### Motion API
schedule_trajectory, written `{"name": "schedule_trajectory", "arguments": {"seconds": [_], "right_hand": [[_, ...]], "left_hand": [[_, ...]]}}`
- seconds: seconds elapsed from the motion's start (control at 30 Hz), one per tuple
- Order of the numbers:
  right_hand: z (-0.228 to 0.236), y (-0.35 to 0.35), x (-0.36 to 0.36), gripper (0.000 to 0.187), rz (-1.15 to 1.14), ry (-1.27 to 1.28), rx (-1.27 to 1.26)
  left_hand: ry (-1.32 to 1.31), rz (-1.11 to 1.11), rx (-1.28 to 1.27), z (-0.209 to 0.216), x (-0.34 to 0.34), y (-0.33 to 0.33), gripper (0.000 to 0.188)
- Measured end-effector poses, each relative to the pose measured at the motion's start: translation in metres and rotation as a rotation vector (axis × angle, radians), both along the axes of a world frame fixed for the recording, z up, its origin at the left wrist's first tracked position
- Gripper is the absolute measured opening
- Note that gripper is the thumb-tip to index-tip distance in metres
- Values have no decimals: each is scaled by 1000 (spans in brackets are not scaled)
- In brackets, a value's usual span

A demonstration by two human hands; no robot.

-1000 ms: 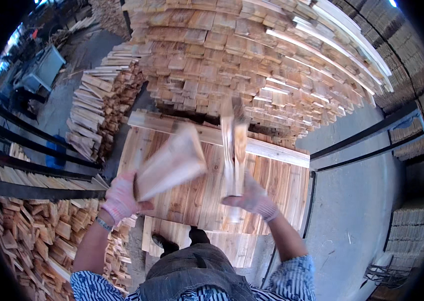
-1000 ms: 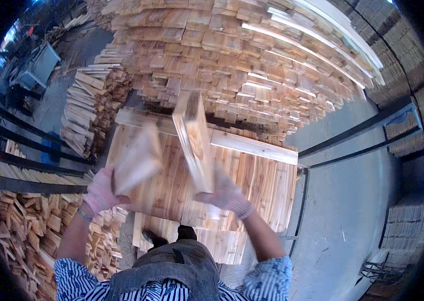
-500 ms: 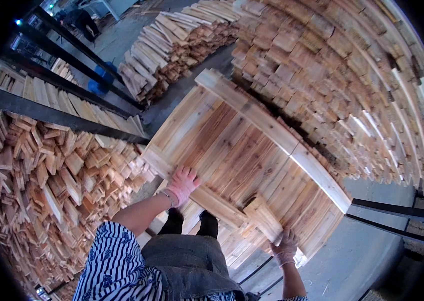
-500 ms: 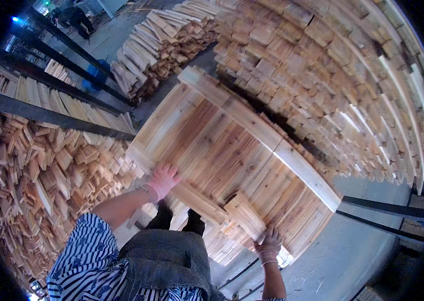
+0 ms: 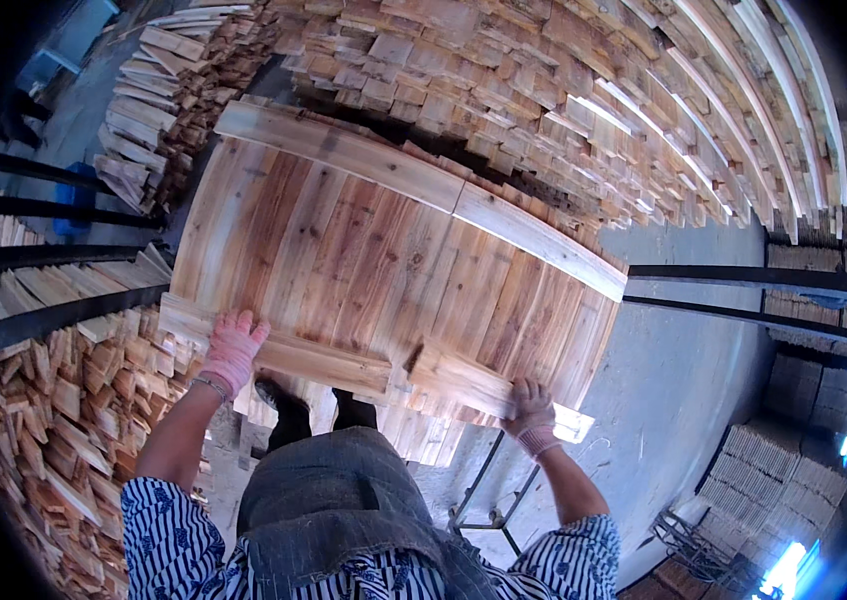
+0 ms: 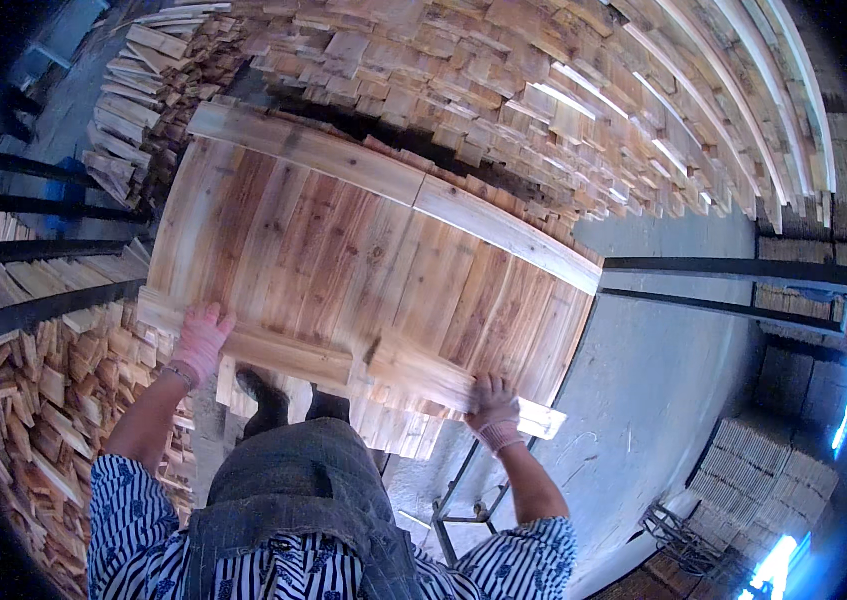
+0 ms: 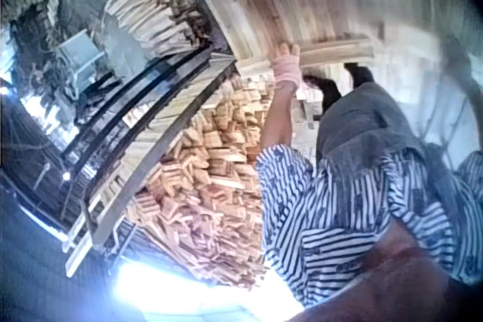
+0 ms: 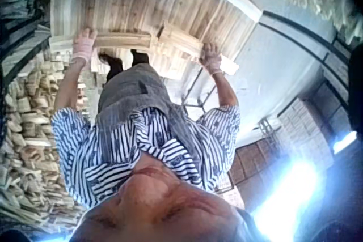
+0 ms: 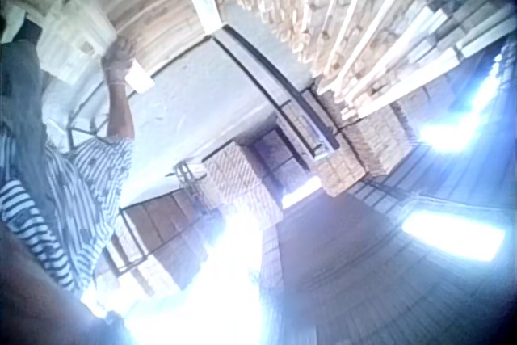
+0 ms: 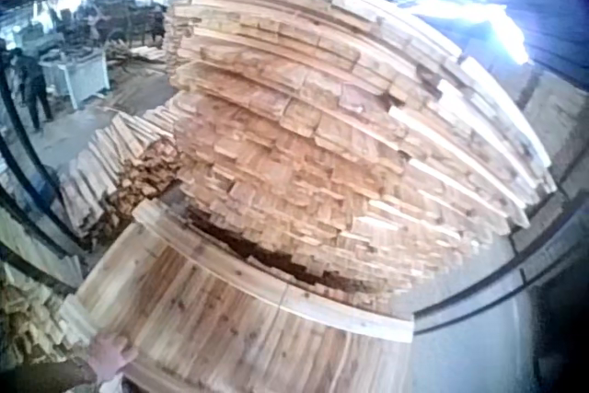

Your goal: The person repeatedly picks up bundles of wooden planks from a large pile and stacks them onto a pallet. They wear gloves and handle the lumber by hand, moving from the pile to the pallet in a repetitive cycle.

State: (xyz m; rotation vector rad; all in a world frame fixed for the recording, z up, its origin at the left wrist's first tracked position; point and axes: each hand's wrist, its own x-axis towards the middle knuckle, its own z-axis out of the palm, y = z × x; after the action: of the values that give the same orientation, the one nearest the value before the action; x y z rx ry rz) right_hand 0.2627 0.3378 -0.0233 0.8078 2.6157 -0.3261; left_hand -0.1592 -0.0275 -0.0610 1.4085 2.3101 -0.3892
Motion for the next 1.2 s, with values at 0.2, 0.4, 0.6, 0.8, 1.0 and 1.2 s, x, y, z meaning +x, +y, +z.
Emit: {"name": "schedule_trajectory", "arguments": {"seconds": [0.2, 0.4, 0.6, 0.8, 1.0, 1.2], "right_hand": [[-16, -11, 18, 73, 140, -85, -35], [-30, -8, -12, 57, 246, 173, -176], [13, 17, -48, 100, 237, 71, -236], [147, -122, -266, 93, 160, 330, -1203], [286, -305, -396, 78, 1227, 890, -1139], [308, -405, -469, 50, 1010, 685, -1383]], "left_hand": [[52, -57, 68, 16, 4, 17, 38], [166, -193, 210, -61, 2, -18, 12], [-62, 87, 217, 21, 17, 24, 81], [-1068, 477, 330, 187, 58, 9, 85], [-763, 892, 1479, 234, 66, -102, 72], [-375, 911, 2265, 404, 52, -238, 59]]}}
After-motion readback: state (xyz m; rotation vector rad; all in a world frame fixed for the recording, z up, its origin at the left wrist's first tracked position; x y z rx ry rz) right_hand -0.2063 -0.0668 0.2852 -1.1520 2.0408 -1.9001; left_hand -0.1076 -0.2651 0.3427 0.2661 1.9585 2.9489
